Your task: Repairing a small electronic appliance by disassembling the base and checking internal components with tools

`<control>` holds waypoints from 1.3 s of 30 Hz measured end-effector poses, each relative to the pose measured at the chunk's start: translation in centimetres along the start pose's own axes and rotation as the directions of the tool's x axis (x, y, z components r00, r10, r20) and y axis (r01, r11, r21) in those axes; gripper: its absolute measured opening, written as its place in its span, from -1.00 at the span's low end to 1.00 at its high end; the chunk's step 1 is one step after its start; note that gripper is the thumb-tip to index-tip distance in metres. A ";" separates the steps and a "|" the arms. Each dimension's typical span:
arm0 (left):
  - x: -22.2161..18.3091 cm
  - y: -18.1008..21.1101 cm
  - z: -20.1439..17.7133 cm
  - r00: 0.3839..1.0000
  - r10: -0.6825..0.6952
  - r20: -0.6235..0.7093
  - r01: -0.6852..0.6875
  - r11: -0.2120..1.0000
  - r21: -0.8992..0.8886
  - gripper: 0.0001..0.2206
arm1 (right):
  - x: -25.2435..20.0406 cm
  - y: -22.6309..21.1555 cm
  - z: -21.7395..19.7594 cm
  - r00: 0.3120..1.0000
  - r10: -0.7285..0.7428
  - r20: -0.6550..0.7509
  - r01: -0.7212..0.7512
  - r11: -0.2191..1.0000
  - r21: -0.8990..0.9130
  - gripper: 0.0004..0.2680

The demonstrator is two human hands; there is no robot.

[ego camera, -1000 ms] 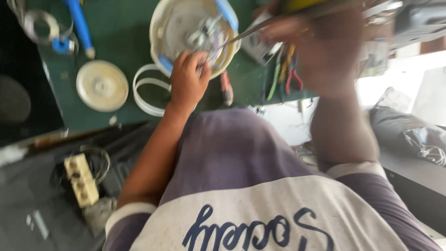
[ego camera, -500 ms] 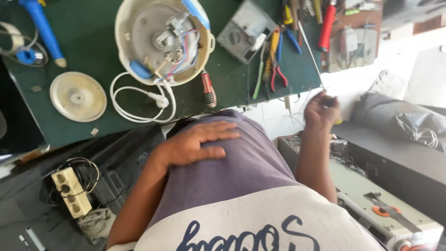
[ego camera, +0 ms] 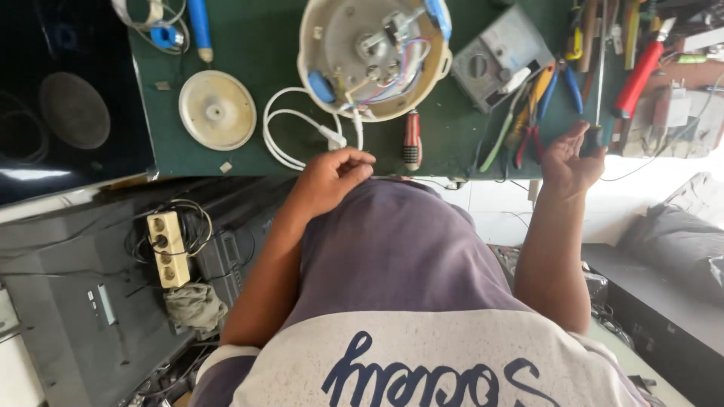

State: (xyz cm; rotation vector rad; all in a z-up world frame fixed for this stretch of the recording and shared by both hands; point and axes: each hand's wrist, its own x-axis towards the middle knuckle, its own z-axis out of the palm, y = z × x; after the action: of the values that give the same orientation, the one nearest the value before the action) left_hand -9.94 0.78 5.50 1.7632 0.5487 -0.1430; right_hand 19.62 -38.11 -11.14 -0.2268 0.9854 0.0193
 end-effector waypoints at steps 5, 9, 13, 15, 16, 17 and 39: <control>0.2 -5.8 -5.3 0.971 0.003 -0.239 -0.043 0.986 -0.161 -0.79 | -7.7 8.2 -0.2 0.983 -0.006 0.182 0.098 0.861 -0.499 -0.81; 1.1 -10.4 -8.7 0.933 -0.013 -0.359 -0.075 0.970 -0.232 -0.80 | -11.1 16.0 -5.2 0.857 -0.040 0.514 0.512 -0.053 -0.857 -0.88; 3.0 -10.7 -11.7 0.938 -0.025 -0.346 -0.080 0.955 -0.285 -0.81 | -11.6 21.8 -7.7 0.679 0.222 0.700 0.681 -0.547 -0.487 -0.53; 4.0 -11.0 -12.4 0.950 0.016 -0.312 -0.100 0.962 -0.256 -0.82 | -11.1 23.1 -8.9 0.542 0.270 0.796 0.675 -0.705 -0.220 -0.54; 4.8 -11.3 -12.8 0.955 0.018 -0.297 -0.098 0.961 -0.259 -0.82 | -11.2 23.0 -8.9 0.548 0.258 0.796 0.664 -0.712 -0.226 -0.54; 5.4 -11.5 -13.1 0.958 0.056 -0.280 -0.123 0.966 -0.228 -0.82 | -11.5 22.8 -9.0 0.487 0.241 0.840 0.679 -0.710 -0.189 -0.58; 16.0 -7.5 -12.5 0.978 -0.144 0.153 0.188 0.927 -0.324 -0.05 | -22.4 27.5 -2.9 0.760 0.205 0.617 0.613 0.089 -0.785 -0.57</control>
State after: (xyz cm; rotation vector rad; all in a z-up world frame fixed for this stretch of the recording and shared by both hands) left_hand -1.55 18.41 -3.84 1.3634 0.5925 -0.2627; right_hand 1.58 -9.91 0.90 -1.6206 0.0475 0.4898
